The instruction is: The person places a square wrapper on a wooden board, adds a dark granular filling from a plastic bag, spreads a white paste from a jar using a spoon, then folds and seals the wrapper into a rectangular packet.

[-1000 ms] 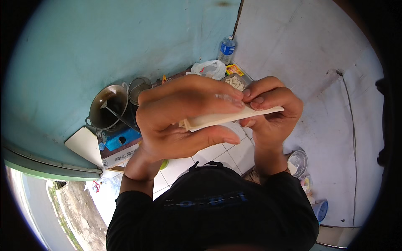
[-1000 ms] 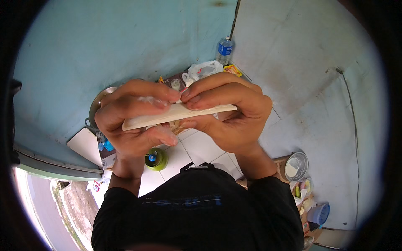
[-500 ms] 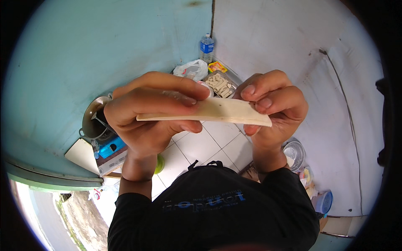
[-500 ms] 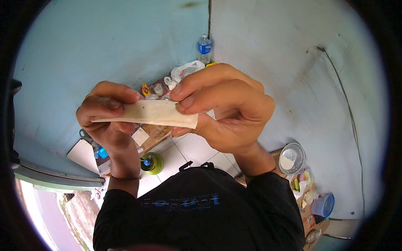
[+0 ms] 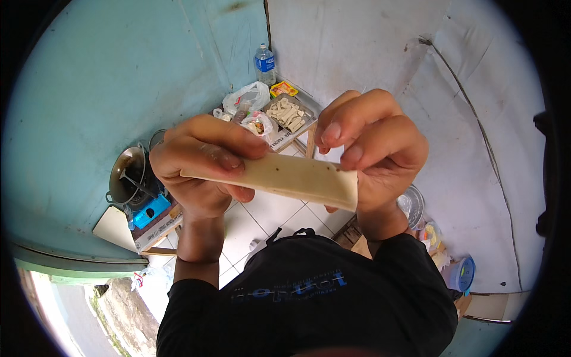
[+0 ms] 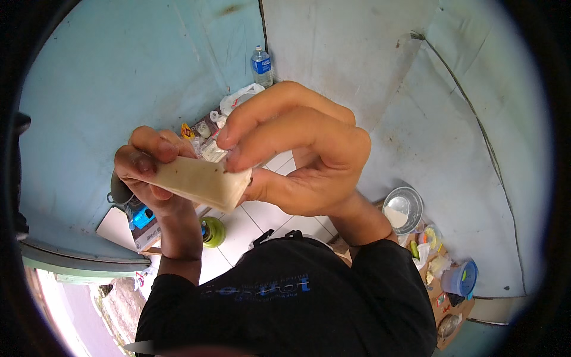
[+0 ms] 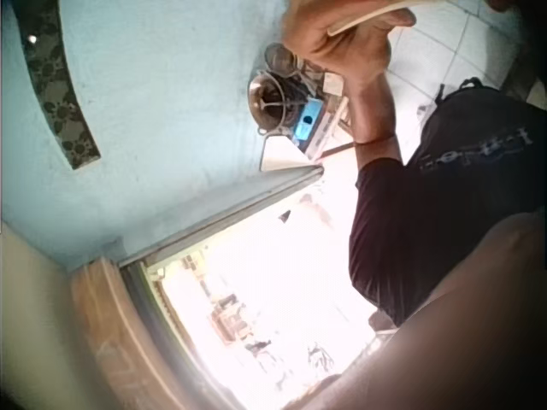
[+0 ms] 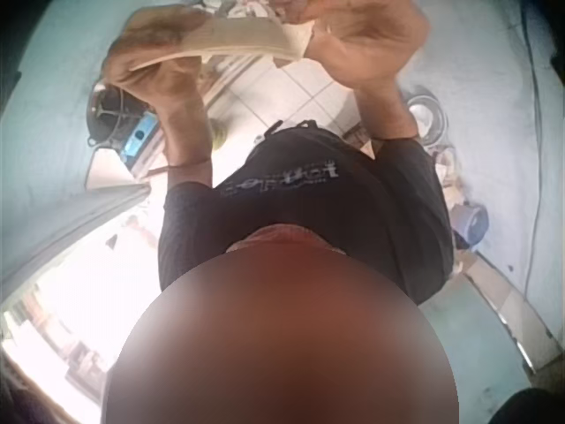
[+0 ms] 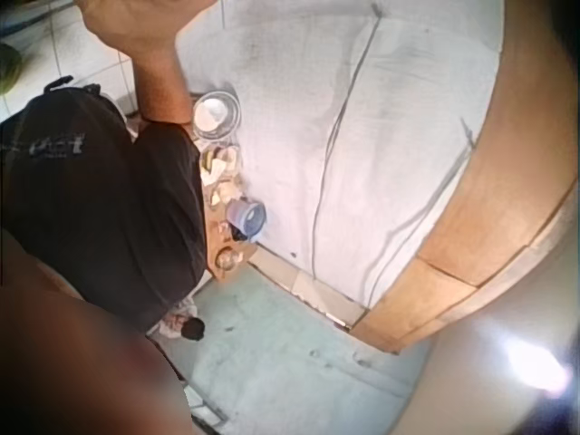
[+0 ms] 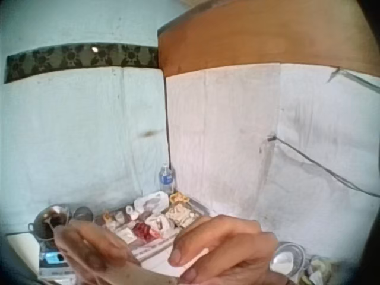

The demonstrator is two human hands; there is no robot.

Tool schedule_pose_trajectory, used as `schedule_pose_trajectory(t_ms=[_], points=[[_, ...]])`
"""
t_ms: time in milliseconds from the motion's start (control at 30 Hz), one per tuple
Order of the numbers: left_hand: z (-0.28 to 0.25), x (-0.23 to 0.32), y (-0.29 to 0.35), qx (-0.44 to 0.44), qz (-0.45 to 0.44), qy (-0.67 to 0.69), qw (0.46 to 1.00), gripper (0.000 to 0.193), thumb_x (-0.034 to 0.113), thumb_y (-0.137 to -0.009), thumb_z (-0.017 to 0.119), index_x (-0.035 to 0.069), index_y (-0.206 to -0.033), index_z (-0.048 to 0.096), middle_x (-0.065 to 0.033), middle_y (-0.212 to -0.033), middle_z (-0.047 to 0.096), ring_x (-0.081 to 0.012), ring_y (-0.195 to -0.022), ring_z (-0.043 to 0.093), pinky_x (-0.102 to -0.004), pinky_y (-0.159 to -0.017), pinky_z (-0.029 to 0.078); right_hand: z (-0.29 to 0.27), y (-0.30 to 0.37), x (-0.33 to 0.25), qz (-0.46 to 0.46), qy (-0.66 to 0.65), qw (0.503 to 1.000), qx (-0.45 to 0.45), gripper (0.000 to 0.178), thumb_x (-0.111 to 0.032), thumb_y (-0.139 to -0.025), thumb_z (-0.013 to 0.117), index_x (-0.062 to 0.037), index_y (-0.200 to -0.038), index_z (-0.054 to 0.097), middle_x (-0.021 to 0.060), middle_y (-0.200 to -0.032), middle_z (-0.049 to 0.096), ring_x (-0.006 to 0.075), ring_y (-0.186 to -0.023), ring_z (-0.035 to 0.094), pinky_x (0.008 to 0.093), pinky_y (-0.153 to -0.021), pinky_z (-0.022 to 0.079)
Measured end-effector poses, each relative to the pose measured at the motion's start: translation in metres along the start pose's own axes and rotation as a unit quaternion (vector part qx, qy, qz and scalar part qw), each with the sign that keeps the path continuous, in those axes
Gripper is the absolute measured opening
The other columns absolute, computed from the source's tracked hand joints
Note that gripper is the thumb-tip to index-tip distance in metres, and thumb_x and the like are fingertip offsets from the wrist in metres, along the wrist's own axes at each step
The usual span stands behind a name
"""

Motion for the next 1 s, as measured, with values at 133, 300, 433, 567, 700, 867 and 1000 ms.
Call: schedule_pose_trajectory(t_ms=[133,300,433,567,700,867,1000], points=[[0.024,-0.009,0.006,0.001,-0.006,0.010,1.000,0.031,0.019,-0.069,0.092,0.006,-0.086,0.071,-0.0209,-0.092,0.074,-0.0249,-0.076,0.076,-0.0325,-0.068,0.064,-0.018,0.002,-0.013,-0.037,-0.007,0.999,-0.011,0.020,-0.012,-0.080,0.088,0.0009,-0.089,0.075,0.0158,-0.094,0.071,0.0224,-0.084,0.070,0.0316,-0.076,0.057],[0.044,-0.014,0.008,-0.004,-0.002,0.001,1.000,0.032,0.018,-0.068,0.093,0.006,-0.087,0.070,-0.0211,-0.092,0.074,-0.0258,-0.076,0.076,-0.0338,-0.068,0.065,-0.040,-0.001,-0.028,-0.033,0.034,0.997,-0.068,0.028,-0.022,-0.083,0.088,-0.0066,-0.079,0.065,0.0097,-0.091,0.067,0.0239,-0.078,0.062,0.0320,-0.067,0.053],[0.051,-0.014,0.011,0.010,0.001,-0.001,1.000,0.032,0.019,-0.070,0.092,0.006,-0.088,0.069,-0.0211,-0.093,0.073,-0.0259,-0.077,0.076,-0.0346,-0.069,0.065,-0.045,-0.002,-0.032,-0.025,0.014,0.997,-0.074,0.033,-0.029,-0.085,0.086,-0.0059,-0.075,0.065,0.0095,-0.088,0.066,0.0258,-0.076,0.061,0.0321,-0.064,0.053],[0.049,-0.009,0.009,-0.003,0.004,-0.004,1.000,0.031,0.019,-0.073,0.091,0.005,-0.089,0.069,-0.0217,-0.095,0.073,-0.0271,-0.078,0.076,-0.0354,-0.071,0.065,-0.043,-0.003,-0.031,-0.034,0.002,0.996,-0.078,0.037,-0.030,-0.084,0.087,-0.0040,-0.073,0.064,0.0099,-0.088,0.066,0.0267,-0.077,0.063,0.0322,-0.063,0.054],[0.047,-0.006,0.009,0.006,0.010,0.004,1.000,0.030,0.018,-0.075,0.090,0.004,-0.091,0.069,-0.0223,-0.099,0.072,-0.0283,-0.079,0.076,-0.0359,-0.072,0.065,-0.041,-0.007,-0.032,-0.056,0.038,0.993,-0.099,0.038,-0.028,-0.078,0.092,-0.0038,-0.073,0.064,0.0103,-0.092,0.065,0.0260,-0.079,0.064,0.0321,-0.062,0.055],[0.044,0.000,0.007,-0.013,0.027,-0.012,0.999,0.029,0.018,-0.077,0.089,0.003,-0.092,0.069,-0.0227,-0.101,0.072,-0.0286,-0.080,0.076,-0.0363,-0.073,0.065,-0.033,-0.011,-0.033,-0.073,0.049,0.990,-0.112,0.040,-0.025,-0.071,0.097,-0.0051,-0.080,0.063,0.0101,-0.097,0.063,0.0243,-0.078,0.063,0.0320,-0.062,0.053],[0.038,0.004,0.006,-0.009,0.030,-0.012,0.999,0.029,0.020,-0.078,0.089,0.004,-0.092,0.069,-0.0224,-0.101,0.072,-0.0286,-0.080,0.076,-0.0364,-0.073,0.065,-0.026,-0.014,-0.032,-0.064,0.055,0.991,-0.099,0.041,-0.026,-0.072,0.096,-0.0061,-0.082,0.062,0.0096,-0.098,0.063,0.0236,-0.079,0.061,0.0316,-0.064,0.052]])
Point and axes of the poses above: each hand's wrist, its own y-axis away from the middle knuckle, its own z-axis out of the palm, x = y × z, the point moved 3 cm from there along -y, towards the middle knuckle
